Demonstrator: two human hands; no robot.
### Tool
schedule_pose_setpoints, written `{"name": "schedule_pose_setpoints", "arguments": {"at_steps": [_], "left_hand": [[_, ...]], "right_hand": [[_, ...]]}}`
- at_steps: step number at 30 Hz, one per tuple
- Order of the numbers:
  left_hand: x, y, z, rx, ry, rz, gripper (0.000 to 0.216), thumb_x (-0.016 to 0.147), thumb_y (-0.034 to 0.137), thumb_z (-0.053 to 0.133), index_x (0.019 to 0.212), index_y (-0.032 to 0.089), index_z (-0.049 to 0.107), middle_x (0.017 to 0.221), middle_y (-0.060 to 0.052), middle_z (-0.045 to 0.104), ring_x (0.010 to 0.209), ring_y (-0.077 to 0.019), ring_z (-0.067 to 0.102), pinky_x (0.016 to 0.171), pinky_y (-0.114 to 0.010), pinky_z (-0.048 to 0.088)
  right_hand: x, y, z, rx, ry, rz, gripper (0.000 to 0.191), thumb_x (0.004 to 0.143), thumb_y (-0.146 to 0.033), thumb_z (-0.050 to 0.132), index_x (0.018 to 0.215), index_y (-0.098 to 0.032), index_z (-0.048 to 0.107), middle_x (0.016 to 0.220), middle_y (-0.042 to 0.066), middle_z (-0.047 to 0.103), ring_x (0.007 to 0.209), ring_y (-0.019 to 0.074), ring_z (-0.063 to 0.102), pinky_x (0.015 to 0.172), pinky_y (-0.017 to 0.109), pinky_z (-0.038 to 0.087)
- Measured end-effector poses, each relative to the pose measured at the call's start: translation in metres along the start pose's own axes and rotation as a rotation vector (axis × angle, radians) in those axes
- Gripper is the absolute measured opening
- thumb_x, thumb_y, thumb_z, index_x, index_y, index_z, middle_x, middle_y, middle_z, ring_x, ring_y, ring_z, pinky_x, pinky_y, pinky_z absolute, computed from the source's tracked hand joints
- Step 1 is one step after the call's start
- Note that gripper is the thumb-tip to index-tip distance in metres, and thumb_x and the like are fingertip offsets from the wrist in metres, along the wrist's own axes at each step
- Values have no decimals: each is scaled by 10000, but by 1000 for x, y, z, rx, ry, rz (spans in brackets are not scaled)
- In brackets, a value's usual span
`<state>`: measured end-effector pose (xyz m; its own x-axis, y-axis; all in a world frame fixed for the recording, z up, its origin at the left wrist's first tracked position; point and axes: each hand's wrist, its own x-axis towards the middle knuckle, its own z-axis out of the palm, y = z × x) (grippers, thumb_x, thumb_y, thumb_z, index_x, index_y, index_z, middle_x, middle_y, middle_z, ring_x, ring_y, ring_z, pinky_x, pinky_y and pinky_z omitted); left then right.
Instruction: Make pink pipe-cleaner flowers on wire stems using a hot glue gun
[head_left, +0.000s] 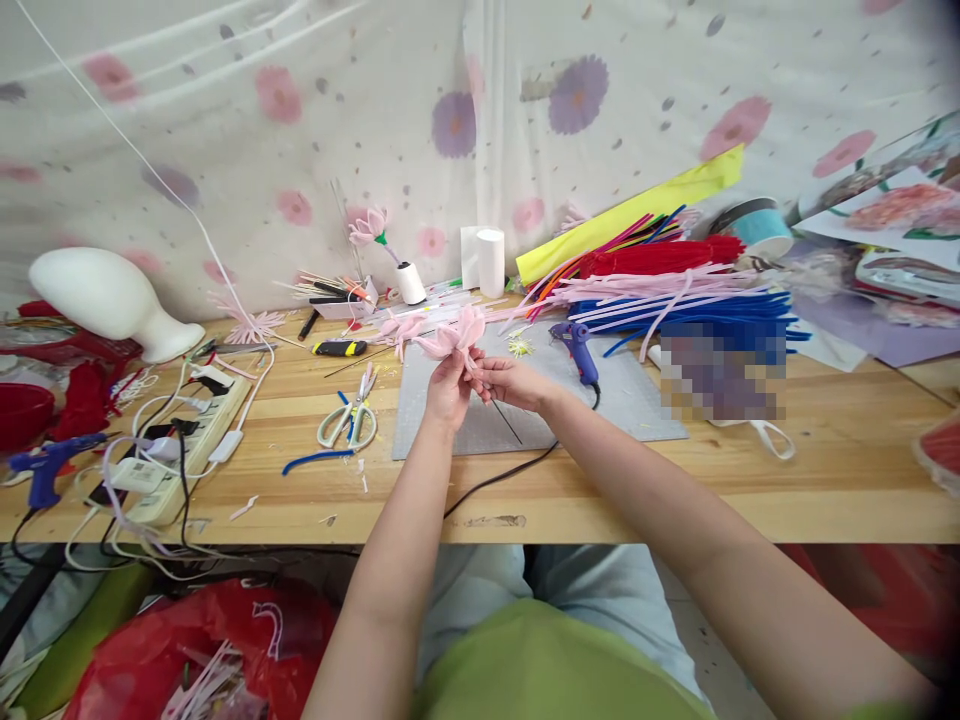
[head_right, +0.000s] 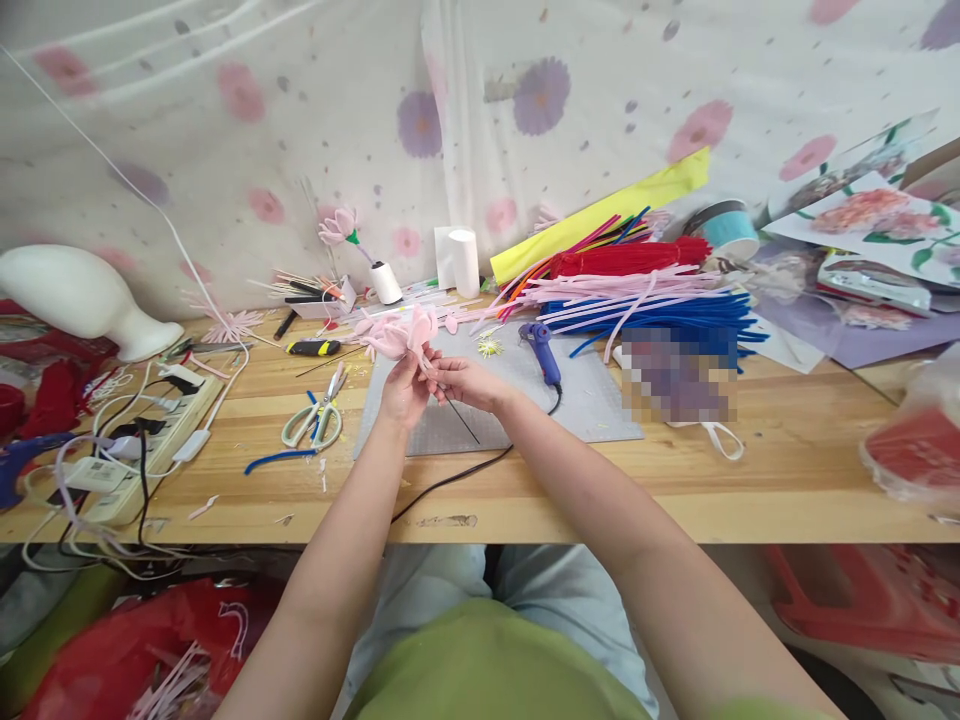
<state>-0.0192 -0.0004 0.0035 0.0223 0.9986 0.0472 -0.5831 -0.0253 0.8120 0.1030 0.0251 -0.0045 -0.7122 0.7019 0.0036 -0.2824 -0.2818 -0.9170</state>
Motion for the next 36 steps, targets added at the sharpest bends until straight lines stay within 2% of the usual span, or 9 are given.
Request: {"name": "schedule_pose_setpoints", "arguments": {"at_steps": [3,5,8,16,21,24,28,32,36], "left_hand": [[3,8,-5,35,50,51,359,532,443,784,701,162,640,727,-8,655,596,-95,594,504,-211,459],[6,17,-10,100,79,123,340,508,414,798,676,163,643,694,2,655,652,-106,612,605,-231,483],[9,37,-19,339,30,214,308,512,404,786,656,163,658,630,8,644,616,-110,588,633,-262,477],[8,104,-35,1085,-183,358,184,585,332,674,563,162,607,652,-15,653,708,-169,589,710,-310,481],[-3,103,-50,1298,-241,310,145,652,300,578,645,162,622,750,-34,674,764,-178,598,739,-293,478],[-5,90,-60,1317,-208,224,123,636,270,574,670,166,628,727,-17,670,738,-175,598,705,-279,483],[-4,73,-67,1162,-94,267,90,578,194,608,658,186,649,679,-20,666,695,-180,595,684,-287,484],[-4,65,-62,1013,24,275,104,527,130,629,609,188,657,645,-28,656,643,-171,569,633,-285,472],[-4,64,-55,888,32,297,90,494,171,686,569,178,637,638,-21,639,636,-159,551,626,-287,469]], "right_hand": [[2,-3,2,-99,27,-32,264,686,-391,699,806,-163,644,763,4,627,660,80,564,680,246,468],[1,-10,3,-164,123,-130,240,682,-331,703,863,-181,650,875,10,639,797,97,582,793,268,457],[-2,-26,5,-98,207,-273,281,679,-240,674,956,-219,632,994,6,634,938,122,574,875,294,437],[4,-56,10,78,28,-279,516,620,-93,529,1113,-237,569,1079,18,642,994,153,586,907,330,435],[6,-47,15,6,35,-221,465,673,-144,571,1129,-237,579,1053,15,647,983,143,582,913,319,421],[7,-41,21,-143,90,-217,383,706,-228,616,1088,-237,609,1029,9,650,957,146,581,893,320,421],[10,-40,29,-317,170,-233,236,696,-301,642,894,-173,658,894,16,664,844,142,591,819,302,434],[12,-41,32,-319,253,-242,241,659,-315,657,852,-171,644,842,10,661,799,139,592,753,287,445],[10,-41,33,-271,257,-242,268,629,-318,673,850,-173,633,825,9,655,760,130,585,727,279,441]]}}
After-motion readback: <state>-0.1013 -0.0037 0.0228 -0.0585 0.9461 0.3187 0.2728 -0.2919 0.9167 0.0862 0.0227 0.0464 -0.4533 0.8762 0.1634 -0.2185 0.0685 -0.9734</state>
